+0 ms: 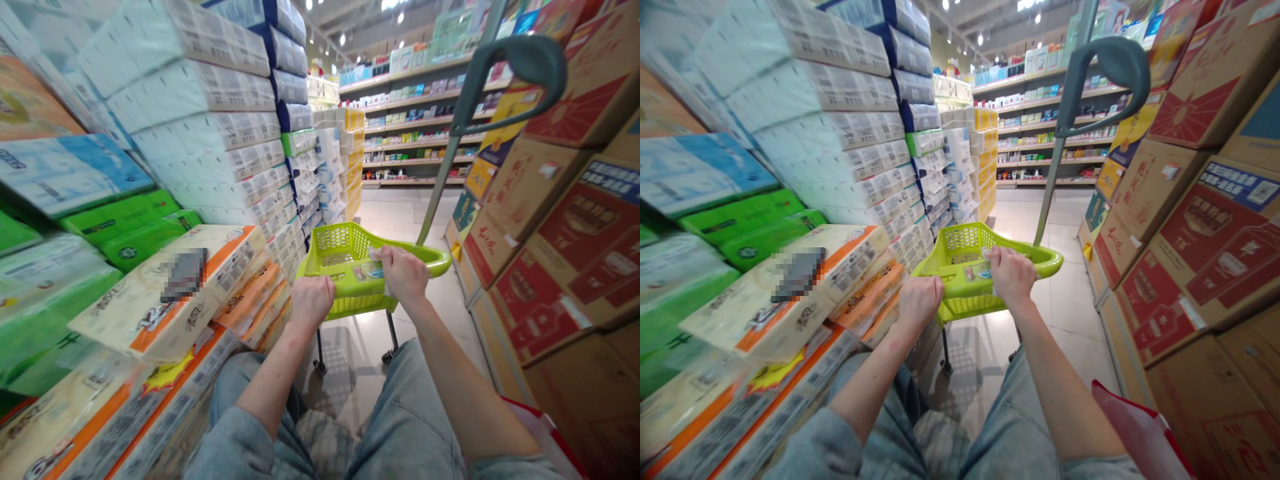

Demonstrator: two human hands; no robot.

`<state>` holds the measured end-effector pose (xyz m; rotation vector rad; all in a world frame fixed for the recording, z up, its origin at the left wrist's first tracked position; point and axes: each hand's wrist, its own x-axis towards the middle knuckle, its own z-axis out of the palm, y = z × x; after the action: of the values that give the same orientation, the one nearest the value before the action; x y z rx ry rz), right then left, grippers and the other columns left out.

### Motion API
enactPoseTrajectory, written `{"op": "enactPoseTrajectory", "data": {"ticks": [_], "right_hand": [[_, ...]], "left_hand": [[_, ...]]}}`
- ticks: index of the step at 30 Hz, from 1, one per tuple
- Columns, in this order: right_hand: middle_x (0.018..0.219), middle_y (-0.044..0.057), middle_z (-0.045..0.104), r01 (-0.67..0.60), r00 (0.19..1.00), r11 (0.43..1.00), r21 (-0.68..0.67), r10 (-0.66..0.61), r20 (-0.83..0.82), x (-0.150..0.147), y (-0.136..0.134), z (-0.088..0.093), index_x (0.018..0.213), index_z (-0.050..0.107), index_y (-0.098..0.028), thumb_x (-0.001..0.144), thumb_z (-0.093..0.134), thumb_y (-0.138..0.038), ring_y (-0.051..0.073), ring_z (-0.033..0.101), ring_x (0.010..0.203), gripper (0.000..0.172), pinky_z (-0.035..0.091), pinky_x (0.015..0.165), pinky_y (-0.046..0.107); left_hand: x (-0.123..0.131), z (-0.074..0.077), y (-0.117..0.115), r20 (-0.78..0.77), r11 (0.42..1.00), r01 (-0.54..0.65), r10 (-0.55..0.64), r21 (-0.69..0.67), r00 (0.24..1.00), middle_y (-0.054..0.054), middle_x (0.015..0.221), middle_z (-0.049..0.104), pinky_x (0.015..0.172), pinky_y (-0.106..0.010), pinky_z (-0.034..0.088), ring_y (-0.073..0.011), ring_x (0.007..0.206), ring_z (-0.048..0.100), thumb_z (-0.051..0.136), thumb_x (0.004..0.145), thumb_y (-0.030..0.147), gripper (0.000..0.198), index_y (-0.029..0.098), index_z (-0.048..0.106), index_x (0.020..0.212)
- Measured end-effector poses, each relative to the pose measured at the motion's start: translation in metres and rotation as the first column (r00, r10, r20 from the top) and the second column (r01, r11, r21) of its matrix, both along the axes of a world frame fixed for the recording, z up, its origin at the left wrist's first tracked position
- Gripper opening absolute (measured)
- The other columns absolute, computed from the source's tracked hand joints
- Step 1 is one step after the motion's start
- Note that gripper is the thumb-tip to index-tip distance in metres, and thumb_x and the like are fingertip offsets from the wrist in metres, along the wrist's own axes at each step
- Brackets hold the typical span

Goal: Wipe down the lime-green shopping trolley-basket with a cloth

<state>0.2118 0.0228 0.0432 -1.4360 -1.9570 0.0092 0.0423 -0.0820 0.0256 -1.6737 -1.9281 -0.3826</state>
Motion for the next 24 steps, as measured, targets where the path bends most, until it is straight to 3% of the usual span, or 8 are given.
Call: {"op": "enactPoseTrajectory", "data": {"ticks": [4,7,11,15,18,21,24], "right_hand": [[0.099,0.011,0.069,-0.007,0.989,0.958,0.288,0.049,-0.137,-0.012,-0.015,-0.023,0.093,0.069,-0.017,0.094,0.031,-0.033,0.024,0.058,0.1,0.041,0.037,0.09,0.036],[0.101,0.01,0.069,-0.074,0.988,0.939,0.334,0.116,-0.105,-0.01,-0.011,-0.028,0.093,0.068,-0.017,0.093,0.033,-0.032,0.023,0.057,0.104,0.038,0.036,0.093,0.034],[0.094,0.008,0.07,-0.157,0.987,0.961,0.229,0.159,0.011,0.0,0.004,-0.014,0.09,0.068,-0.018,0.094,0.031,-0.035,0.02,0.06,0.093,0.041,0.038,0.083,0.03],[0.086,0.007,0.07,-0.129,0.985,0.992,0.009,0.127,0.12,0.005,0.02,0.006,0.088,0.07,-0.02,0.093,0.03,-0.044,0.019,0.06,0.08,0.046,0.036,0.068,0.027],[0.087,0.006,0.07,-0.097,0.981,0.99,-0.098,0.112,0.159,0.007,0.03,0.011,0.088,0.072,-0.022,0.092,0.029,-0.049,0.019,0.061,0.079,0.05,0.034,0.063,0.026],[0.092,0.006,0.07,-0.111,0.984,0.99,-0.085,0.122,0.128,0.011,0.037,0.008,0.092,0.072,-0.023,0.092,0.029,-0.049,0.018,0.061,0.083,0.05,0.035,0.064,0.025],[0.094,0.003,0.071,-0.194,0.977,0.981,-0.031,0.196,0.087,0.015,0.043,0.003,0.096,0.072,-0.025,0.093,0.032,-0.046,0.017,0.061,0.088,0.046,0.035,0.066,0.024]], "left_hand": [[0.003,0.002,0.001,0.004,1.0,-0.005,0.005,-0.003,1.0,-0.009,0.06,0.064,0.06,-0.031,0.032,-0.017,0.059,0.058,0.029,0.092,0.024,0.046,0.015,0.062,0.062],[0.005,0.002,0.003,0.015,1.0,-0.001,0.001,-0.001,1.0,-0.009,0.061,0.065,0.06,-0.031,0.032,-0.0175,0.059,0.058,0.029,0.092,0.024,0.045,0.015,0.062,0.063],[0.011,0.001,0.007,0.034,1.0,0.02,-0.021,0.007,0.999,-0.009,0.063,0.065,0.06,-0.032,0.032,-0.0192,0.061,0.059,0.028,0.093,0.026,0.046,0.015,0.062,0.065],[0.024,0.003,0.008,0.073,0.997,0.066,-0.063,-0.03,0.995,-0.009,0.065,0.065,0.061,-0.032,0.034,-0.019,0.063,0.06,0.027,0.094,0.028,0.045,0.015,0.061,0.068],[0.033,0.006,0.004,0.118,0.991,0.121,-0.114,-0.049,0.986,-0.009,0.071,0.066,0.066,-0.031,0.037,-0.0192,0.068,0.061,0.028,0.095,0.031,0.04,0.014,0.063,0.086],[0.03,0.009,0.0,0.193,0.974,0.226,-0.217,-0.028,0.957,-0.008,0.084,0.068,0.072,-0.031,0.041,-0.0193,0.078,0.061,0.03,0.094,0.029,0.036,0.013,0.053,0.118],[0.014,0.013,0.001,0.326,0.955,0.295,-0.27,-0.028,0.906,-0.006,0.093,0.068,0.075,-0.028,0.043,-0.0164,0.084,0.061,0.029,0.095,0.029,0.035,0.017,0.054,0.115]]}}
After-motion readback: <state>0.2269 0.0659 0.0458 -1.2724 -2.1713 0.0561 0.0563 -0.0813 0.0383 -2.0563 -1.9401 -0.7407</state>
